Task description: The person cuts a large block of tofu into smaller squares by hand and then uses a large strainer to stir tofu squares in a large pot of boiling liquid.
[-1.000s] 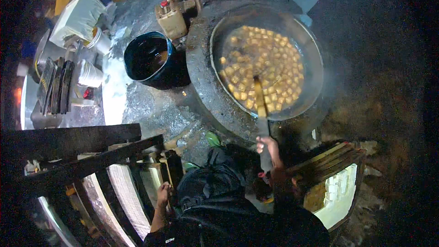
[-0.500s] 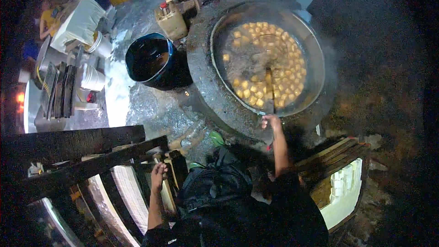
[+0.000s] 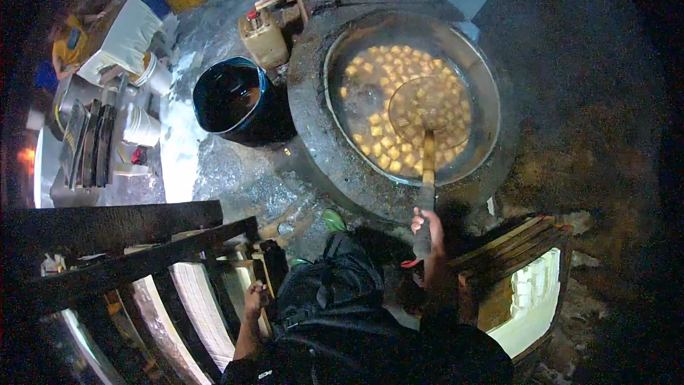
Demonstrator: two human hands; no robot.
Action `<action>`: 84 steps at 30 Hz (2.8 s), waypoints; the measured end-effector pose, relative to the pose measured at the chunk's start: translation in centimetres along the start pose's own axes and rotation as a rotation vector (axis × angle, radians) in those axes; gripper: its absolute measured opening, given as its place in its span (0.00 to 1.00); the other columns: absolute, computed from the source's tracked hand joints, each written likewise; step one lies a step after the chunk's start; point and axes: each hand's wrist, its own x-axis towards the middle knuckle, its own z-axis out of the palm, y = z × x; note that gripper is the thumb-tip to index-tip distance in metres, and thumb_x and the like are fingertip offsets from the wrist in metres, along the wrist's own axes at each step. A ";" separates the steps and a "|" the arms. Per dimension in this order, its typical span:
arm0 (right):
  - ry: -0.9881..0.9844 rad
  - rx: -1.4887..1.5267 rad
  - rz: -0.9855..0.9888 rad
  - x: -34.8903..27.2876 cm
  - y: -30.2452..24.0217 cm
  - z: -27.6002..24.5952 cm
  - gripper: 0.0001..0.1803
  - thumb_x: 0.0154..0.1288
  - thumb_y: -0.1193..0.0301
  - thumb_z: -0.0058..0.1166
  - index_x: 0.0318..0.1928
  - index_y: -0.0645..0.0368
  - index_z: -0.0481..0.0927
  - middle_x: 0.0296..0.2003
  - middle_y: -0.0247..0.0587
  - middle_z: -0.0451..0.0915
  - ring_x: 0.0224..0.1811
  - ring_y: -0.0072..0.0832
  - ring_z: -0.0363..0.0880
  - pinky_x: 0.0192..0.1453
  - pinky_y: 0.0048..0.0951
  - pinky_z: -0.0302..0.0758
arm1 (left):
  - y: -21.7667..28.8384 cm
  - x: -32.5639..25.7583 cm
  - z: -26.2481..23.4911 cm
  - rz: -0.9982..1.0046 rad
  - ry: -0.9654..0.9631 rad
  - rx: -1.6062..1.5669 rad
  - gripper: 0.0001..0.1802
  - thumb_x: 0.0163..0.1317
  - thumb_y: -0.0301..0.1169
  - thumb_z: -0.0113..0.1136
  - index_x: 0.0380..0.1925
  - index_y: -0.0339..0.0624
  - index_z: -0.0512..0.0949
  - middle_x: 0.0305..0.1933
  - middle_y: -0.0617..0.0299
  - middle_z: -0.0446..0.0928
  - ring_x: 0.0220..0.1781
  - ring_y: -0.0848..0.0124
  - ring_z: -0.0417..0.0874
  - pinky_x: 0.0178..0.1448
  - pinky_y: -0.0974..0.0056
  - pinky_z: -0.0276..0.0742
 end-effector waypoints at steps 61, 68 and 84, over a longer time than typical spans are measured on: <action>0.043 -0.261 -0.225 14.8 -1.6 7.0 0.14 0.54 0.65 0.50 0.35 0.64 0.70 0.17 0.32 0.69 0.15 0.25 0.67 0.20 0.24 0.67 | 3.5 2.9 2.3 -0.002 0.037 0.188 0.13 0.65 0.42 0.53 0.43 0.49 0.70 0.40 0.67 0.78 0.39 0.72 0.81 0.32 0.62 0.76; -0.063 0.006 -0.349 14.3 -6.1 5.7 0.14 0.57 0.70 0.50 0.39 0.69 0.70 0.21 0.35 0.71 0.20 0.22 0.70 0.22 0.18 0.69 | 0.6 1.2 0.8 -0.096 0.030 0.181 0.09 0.65 0.42 0.52 0.38 0.52 0.69 0.36 0.72 0.77 0.40 0.72 0.80 0.37 0.58 0.73; 0.148 -0.301 -0.319 16.4 -5.6 8.2 0.10 0.56 0.66 0.49 0.35 0.60 0.70 0.17 0.30 0.69 0.17 0.25 0.69 0.24 0.28 0.71 | 4.9 1.7 2.5 0.000 0.041 0.199 0.14 0.65 0.40 0.52 0.46 0.47 0.72 0.40 0.66 0.77 0.43 0.71 0.79 0.40 0.59 0.76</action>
